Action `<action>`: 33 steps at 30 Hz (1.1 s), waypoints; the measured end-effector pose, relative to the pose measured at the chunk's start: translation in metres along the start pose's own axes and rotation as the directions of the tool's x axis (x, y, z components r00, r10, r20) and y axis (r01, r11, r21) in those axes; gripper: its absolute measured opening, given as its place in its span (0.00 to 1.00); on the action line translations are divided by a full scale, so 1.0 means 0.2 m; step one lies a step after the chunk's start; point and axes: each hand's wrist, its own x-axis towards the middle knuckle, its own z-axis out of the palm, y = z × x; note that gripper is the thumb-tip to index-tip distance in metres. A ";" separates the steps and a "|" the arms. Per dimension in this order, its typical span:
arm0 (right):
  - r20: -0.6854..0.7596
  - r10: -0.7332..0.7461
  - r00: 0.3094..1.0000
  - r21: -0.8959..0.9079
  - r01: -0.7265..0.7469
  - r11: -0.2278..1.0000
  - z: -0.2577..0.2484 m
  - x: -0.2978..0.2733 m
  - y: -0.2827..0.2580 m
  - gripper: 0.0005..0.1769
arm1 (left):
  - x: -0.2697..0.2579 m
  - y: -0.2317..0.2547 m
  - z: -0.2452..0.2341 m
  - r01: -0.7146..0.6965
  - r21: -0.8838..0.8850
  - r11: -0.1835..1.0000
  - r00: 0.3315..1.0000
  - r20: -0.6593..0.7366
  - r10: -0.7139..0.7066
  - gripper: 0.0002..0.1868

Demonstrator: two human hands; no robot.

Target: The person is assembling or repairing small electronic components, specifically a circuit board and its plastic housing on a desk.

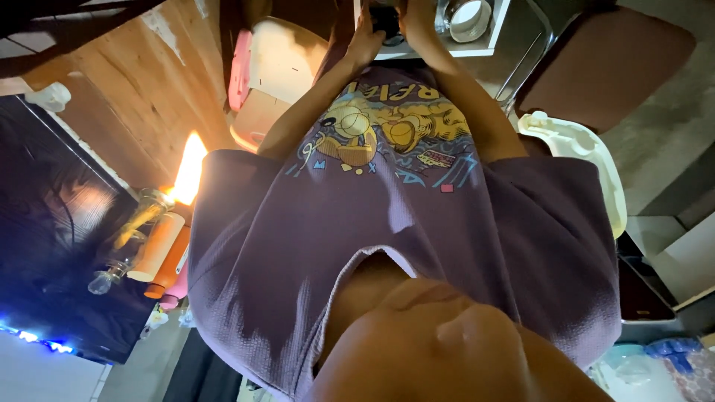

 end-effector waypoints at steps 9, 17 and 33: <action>0.220 -0.249 0.943 -0.956 0.259 0.138 0.51 -0.18 -0.81 0.21 | 0.03 -0.09 0.07 -0.125 0.214 0.969 0.991 0.072 0.112 0.47; 0.132 -0.038 0.991 -0.987 0.134 0.085 0.50 -0.21 -0.84 0.34 | 0.04 -0.03 0.01 -0.059 0.336 0.940 0.986 0.166 0.003 0.46; 0.164 -0.501 0.850 -0.894 0.342 0.288 1.01 0.32 -1.38 0.09 | 0.16 0.44 -0.89 -0.328 0.397 0.857 0.682 -0.529 0.505 0.11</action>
